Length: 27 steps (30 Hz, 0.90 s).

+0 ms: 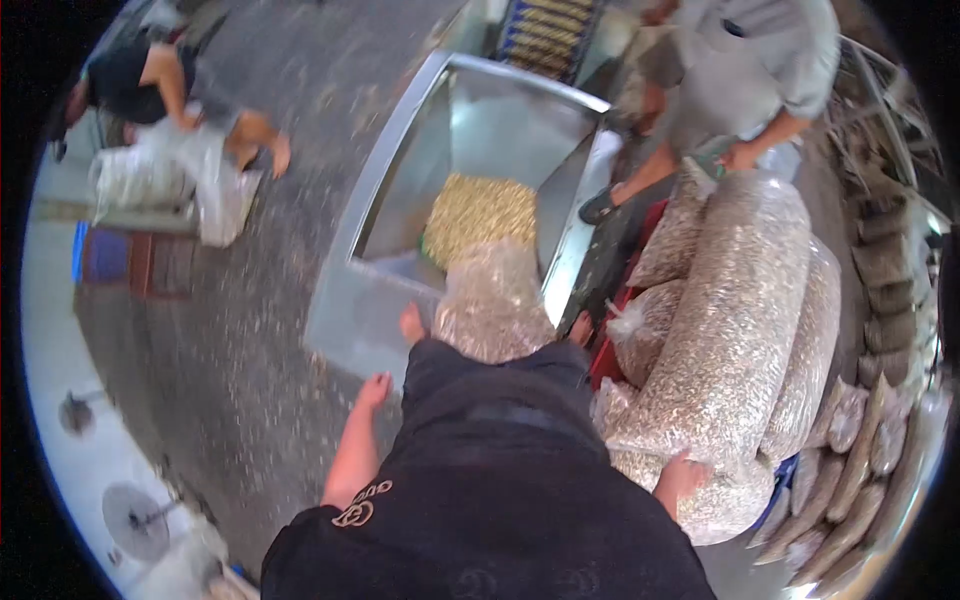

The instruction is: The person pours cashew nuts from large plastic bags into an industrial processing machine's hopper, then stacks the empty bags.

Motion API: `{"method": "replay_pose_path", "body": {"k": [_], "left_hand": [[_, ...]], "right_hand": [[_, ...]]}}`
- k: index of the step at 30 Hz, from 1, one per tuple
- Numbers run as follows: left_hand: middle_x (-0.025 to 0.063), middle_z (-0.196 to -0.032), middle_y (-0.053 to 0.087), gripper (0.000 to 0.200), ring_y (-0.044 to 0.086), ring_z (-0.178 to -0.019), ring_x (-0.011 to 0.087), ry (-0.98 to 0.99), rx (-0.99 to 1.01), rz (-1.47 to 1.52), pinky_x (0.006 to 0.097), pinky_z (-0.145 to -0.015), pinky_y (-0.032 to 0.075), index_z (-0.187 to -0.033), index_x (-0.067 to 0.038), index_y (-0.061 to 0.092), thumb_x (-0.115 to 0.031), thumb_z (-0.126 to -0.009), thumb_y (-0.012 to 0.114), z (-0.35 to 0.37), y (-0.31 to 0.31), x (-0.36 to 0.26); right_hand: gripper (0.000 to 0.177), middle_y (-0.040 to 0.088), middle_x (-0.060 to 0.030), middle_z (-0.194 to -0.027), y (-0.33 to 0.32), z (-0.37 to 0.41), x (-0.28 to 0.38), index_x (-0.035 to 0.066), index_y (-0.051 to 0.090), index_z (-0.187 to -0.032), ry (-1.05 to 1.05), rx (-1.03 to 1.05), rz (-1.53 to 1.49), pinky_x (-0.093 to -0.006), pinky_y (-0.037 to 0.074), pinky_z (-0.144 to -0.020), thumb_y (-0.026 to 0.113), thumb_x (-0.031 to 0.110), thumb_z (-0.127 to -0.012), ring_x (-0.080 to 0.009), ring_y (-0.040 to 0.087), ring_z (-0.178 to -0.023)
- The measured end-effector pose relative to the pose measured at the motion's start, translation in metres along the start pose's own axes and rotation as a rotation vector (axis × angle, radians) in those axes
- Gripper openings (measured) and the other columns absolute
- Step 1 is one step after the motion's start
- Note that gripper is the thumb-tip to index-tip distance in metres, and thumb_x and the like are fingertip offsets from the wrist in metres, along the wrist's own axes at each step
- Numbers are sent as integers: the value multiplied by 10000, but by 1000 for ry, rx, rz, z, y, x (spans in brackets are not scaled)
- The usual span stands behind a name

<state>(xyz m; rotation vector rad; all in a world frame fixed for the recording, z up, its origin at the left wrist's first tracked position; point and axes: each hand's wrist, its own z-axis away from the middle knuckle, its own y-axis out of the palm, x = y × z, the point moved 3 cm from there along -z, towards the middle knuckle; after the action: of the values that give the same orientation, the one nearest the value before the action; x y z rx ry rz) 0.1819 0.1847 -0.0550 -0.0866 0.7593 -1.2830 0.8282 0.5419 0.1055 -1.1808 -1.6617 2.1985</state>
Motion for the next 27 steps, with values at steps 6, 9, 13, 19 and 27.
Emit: {"method": "replay_pose_path", "body": {"k": [6, 9, 13, 19, 27], "left_hand": [[75, -913, 679, 469, 627, -774, 176, -243, 273, -110, 329, -687, 504, -1119, -52, 611, -459, -938, 463, -9, -23, -43], [85, -986, 676, 443, 634, -804, 191, -118, 152, -266, 334, -710, 516, -1147, -35, 591, -414, -939, 491, -41, -68, -79], [99, -1018, 666, 434, 634, -814, 193, 35, 0, -290, 329, -710, 515, -1138, -20, 587, -396, -940, 497, -55, -81, -165], [91, -984, 669, 442, 631, -825, 175, 186, 93, -302, 325, -731, 508, -1156, -48, 584, -419, -939, 477, -33, -39, -230], [48, -1007, 658, 492, 592, -786, 173, -1, 112, -320, 363, -713, 498, -1138, -68, 588, -491, -928, 452, -21, -31, -119]], "right_hand": [[854, 195, -292, -1476, 116, 15, -96, -26, 184, -1447, 523, 191, -426, -515, 271, -1074, 372, 612, -910, -394, 225, -1374], [912, 174, -285, -1486, 151, -26, -64, -37, 129, -1453, 464, 256, -1090, -468, 220, -1115, 426, 618, -893, -388, 191, -1387], [1184, 45, -270, -1516, 152, -45, 41, -3, -3, -1469, 301, 571, -1363, -441, 157, -1143, 539, 750, -733, -385, 120, -1406], [1440, -113, -240, -1519, 70, -22, 88, -4, -149, -1440, 585, 523, -890, -451, 141, -1146, 569, 869, -548, -384, 44, -1416], [1136, 175, -271, -1471, 91, -52, 108, -52, 106, -1448, -68, 475, -493, -448, 208, -1116, 553, 685, -707, -387, 208, -1362]]}}
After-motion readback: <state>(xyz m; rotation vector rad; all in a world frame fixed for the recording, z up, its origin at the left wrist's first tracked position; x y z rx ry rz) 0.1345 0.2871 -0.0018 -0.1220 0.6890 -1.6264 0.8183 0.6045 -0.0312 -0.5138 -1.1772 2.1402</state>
